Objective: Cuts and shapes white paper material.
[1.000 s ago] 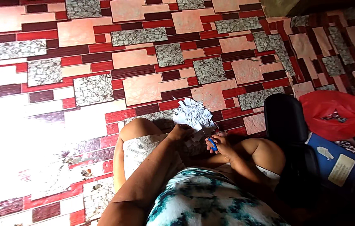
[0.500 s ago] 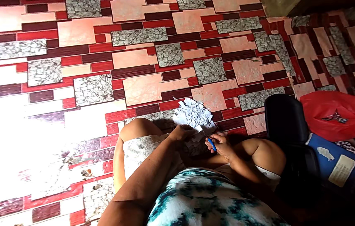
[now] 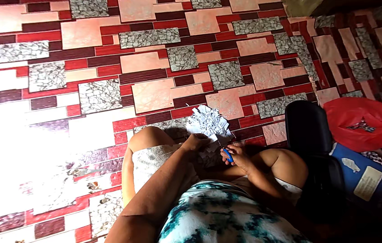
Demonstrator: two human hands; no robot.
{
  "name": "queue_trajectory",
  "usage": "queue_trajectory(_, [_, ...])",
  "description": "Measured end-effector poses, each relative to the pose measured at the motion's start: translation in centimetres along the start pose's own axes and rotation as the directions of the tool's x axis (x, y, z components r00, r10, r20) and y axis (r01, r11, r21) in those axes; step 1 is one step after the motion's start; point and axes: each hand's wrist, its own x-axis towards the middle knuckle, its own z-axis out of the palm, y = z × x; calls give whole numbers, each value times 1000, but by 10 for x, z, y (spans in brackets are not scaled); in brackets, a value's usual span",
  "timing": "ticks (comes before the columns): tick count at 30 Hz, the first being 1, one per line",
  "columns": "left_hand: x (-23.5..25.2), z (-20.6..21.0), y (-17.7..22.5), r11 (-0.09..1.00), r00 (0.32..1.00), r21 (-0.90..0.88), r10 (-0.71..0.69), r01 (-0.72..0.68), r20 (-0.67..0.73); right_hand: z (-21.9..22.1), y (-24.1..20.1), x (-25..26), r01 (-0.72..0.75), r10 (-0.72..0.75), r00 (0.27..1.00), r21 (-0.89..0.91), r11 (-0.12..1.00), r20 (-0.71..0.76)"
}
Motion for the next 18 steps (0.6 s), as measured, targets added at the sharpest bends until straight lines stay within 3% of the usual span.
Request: queue_trajectory(18, [4, -2, -4, 1000, 999, 13, 22, -23, 41, 1, 0, 1, 22, -22, 1000, 18, 1000, -5])
